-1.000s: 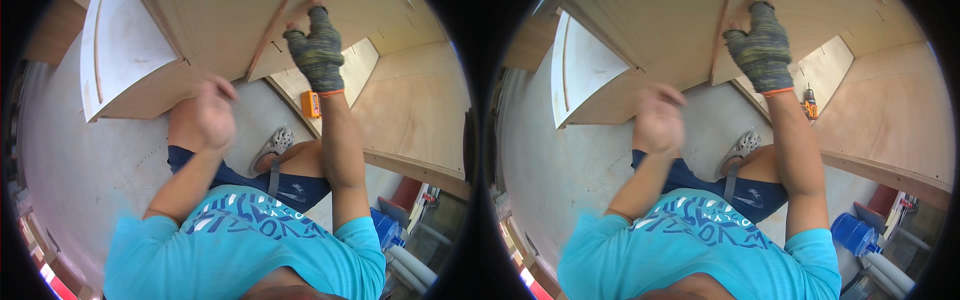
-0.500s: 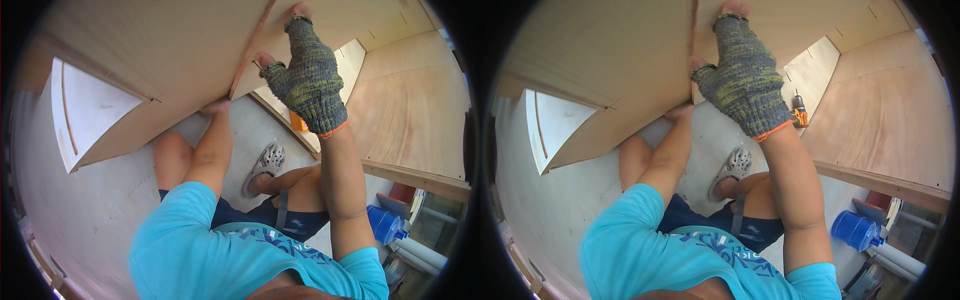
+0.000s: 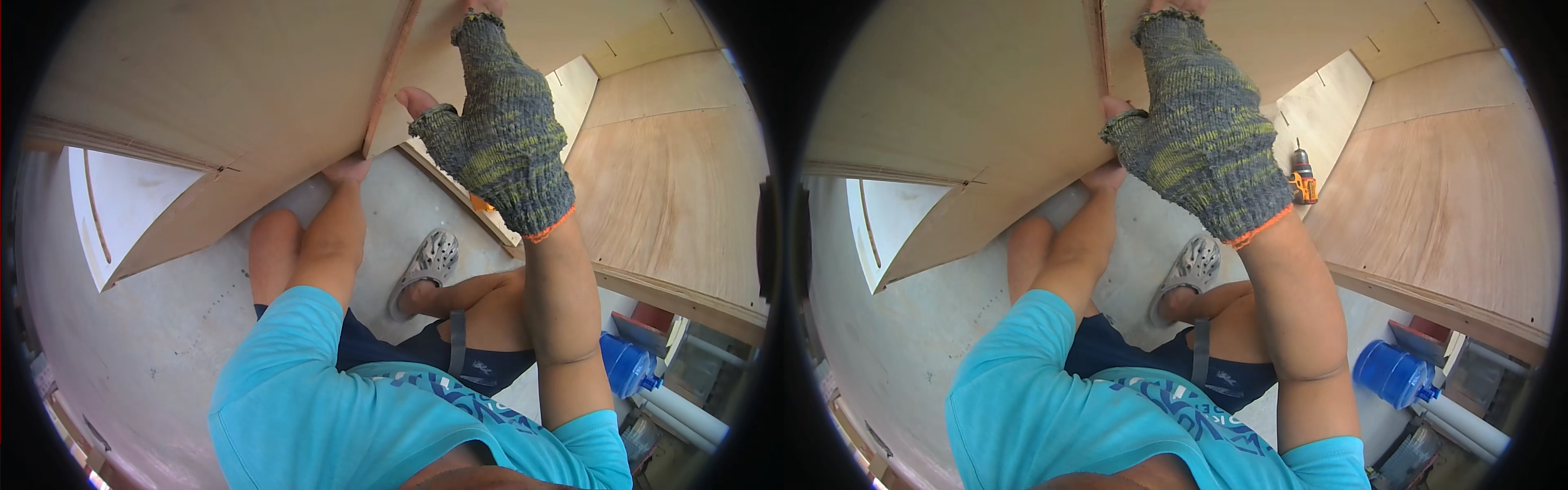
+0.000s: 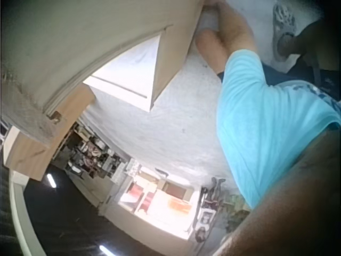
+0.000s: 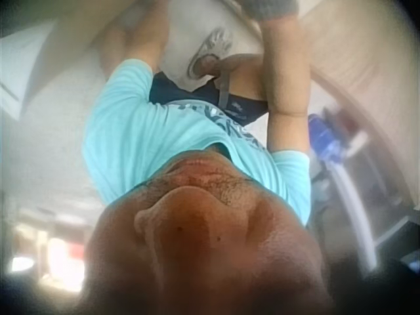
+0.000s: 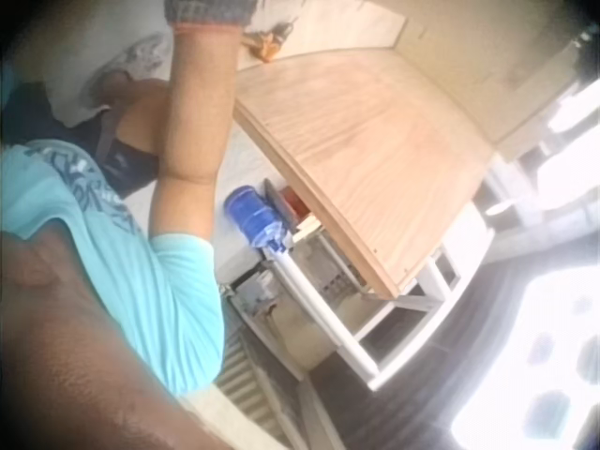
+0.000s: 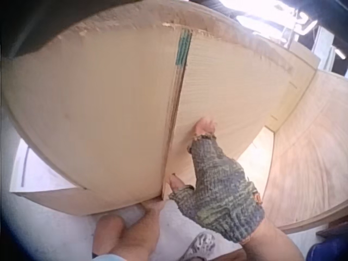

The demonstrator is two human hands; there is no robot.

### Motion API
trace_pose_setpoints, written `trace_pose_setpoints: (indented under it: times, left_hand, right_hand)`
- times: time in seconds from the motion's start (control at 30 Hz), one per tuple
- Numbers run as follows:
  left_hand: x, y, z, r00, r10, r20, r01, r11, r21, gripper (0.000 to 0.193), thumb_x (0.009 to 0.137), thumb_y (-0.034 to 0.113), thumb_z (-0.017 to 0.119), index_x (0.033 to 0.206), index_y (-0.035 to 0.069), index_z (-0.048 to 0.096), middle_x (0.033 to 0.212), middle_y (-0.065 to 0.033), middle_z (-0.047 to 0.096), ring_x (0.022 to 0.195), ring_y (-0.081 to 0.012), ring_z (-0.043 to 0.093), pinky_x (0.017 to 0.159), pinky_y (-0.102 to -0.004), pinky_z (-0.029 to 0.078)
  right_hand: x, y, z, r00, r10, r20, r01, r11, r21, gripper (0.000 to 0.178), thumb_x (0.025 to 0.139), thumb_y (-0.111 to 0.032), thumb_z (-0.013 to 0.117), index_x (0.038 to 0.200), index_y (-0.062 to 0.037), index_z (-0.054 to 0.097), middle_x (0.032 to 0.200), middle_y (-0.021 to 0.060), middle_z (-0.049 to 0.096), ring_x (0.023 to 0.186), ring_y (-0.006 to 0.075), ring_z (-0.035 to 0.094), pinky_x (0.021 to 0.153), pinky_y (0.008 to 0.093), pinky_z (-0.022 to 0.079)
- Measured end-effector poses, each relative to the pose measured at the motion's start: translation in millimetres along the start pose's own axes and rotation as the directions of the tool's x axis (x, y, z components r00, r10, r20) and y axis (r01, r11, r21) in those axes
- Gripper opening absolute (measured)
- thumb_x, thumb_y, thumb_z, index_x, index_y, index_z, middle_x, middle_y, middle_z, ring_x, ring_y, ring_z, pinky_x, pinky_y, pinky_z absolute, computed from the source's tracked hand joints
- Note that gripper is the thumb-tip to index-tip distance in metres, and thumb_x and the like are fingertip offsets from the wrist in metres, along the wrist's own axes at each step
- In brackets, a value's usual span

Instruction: The person assembles a wooden furniture unit by fitting wooden panels together and securing them with screws using a cordless drill.

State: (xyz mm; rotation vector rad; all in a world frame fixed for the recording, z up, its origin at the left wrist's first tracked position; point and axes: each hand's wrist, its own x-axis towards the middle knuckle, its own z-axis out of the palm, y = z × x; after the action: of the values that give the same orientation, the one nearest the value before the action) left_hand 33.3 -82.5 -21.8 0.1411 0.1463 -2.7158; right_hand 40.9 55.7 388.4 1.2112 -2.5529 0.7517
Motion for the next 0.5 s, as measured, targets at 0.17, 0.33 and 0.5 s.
trace_pose_setpoints:
  times: [0.17,0.33,0.5]
  left_hand:
    - [-6,-14,2,0.994,0.013,-0.113,-0.020,0.998,-0.061,0.065,0.095,0.047,0.037,0.149,0.010,0.036,0.156,-0.0079,0.033,0.144,-0.0277,0.029,0.117,-0.0460,0.022]
    - [-8,-25,-4,0.984,0.004,-0.178,-0.035,0.984,-0.172,0.061,0.093,0.046,0.041,0.141,0.009,0.048,0.150,-0.0080,0.044,0.139,-0.0291,0.038,0.114,-0.0479,0.029]
    - [-13,-13,6,0.947,0.048,-0.318,-0.055,0.998,-0.014,0.060,0.092,0.048,0.044,0.139,0.011,0.050,0.148,-0.0074,0.046,0.138,-0.0277,0.040,0.111,-0.0508,0.033]
  right_hand:
    - [-2,1,-5,0.999,0.021,0.049,-0.022,1.000,0.010,0.067,0.081,-0.012,0.067,0.139,0.0062,0.040,0.135,0.0322,0.047,0.122,0.0451,0.050,0.104,0.0457,0.042]
    - [-5,18,7,0.994,-0.008,-0.108,0.007,1.000,-0.009,0.056,0.075,-0.028,0.075,0.119,0.0013,0.056,0.105,0.0217,0.064,0.098,0.0388,0.063,0.083,0.0460,0.050]
    - [-4,10,4,0.996,0.052,-0.072,-0.054,0.998,-0.022,0.072,0.077,-0.033,0.074,0.133,0.0037,0.048,0.129,0.0257,0.056,0.117,0.0400,0.056,0.095,0.0458,0.047]
